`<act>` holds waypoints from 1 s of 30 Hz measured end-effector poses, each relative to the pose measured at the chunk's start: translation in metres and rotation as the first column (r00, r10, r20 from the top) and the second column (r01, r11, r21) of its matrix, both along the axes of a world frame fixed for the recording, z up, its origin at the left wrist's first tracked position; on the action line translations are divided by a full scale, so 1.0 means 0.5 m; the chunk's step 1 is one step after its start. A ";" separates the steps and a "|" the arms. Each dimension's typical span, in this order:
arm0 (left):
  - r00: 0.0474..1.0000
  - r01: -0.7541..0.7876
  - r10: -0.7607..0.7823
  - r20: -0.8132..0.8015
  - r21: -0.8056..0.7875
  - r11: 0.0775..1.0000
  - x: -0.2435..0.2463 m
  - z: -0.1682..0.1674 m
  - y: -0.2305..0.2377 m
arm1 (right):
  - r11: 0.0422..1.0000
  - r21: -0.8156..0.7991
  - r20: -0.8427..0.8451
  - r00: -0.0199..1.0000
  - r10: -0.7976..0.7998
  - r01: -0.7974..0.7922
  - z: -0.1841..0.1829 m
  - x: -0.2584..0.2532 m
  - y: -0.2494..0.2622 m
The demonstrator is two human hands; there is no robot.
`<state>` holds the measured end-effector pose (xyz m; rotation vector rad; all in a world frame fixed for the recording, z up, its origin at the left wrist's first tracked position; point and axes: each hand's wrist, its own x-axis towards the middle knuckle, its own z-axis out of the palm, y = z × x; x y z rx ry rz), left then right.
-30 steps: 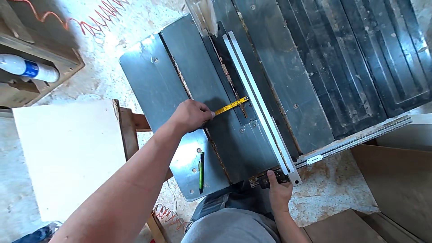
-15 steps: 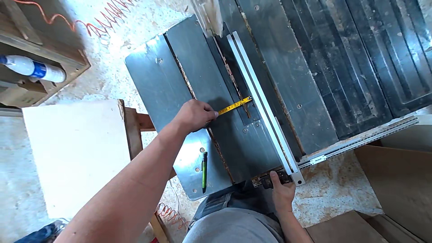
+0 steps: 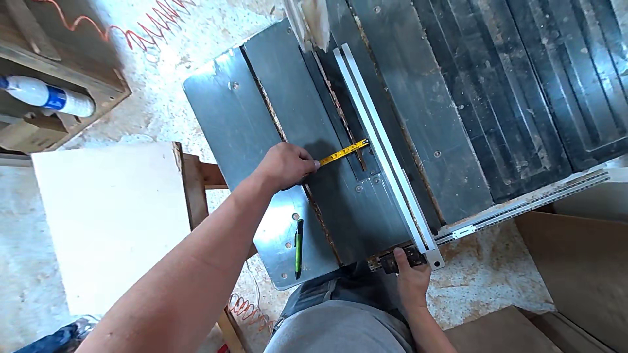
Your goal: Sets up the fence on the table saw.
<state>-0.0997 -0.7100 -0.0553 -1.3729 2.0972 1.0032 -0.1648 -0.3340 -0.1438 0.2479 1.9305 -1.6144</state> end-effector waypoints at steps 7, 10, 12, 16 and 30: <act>1.000 -0.005 0.005 -0.007 -0.003 1.000 0.001 0.000 0.000 | 0.999 -0.043 0.014 1.000 0.004 -0.003 -0.001 -0.002 0.002; 1.000 -0.005 0.005 -0.011 -0.002 1.000 0.002 -0.001 0.000 | 0.998 -0.059 0.009 1.000 -0.002 0.002 -0.001 -0.003 0.000; 1.000 0.000 0.000 -0.014 0.004 1.000 0.001 -0.001 -0.001 | 1.000 0.024 0.038 0.999 -0.015 0.014 0.007 -0.002 -0.003; 1.000 -0.002 0.002 -0.006 0.005 1.000 0.004 0.000 -0.001 | 0.948 0.299 0.236 0.971 0.037 -0.109 0.033 0.004 -0.001; 0.999 0.040 -0.040 -0.029 0.023 0.999 0.003 -0.002 -0.010 | 0.998 0.005 0.111 0.992 0.065 -0.066 -0.023 0.014 0.015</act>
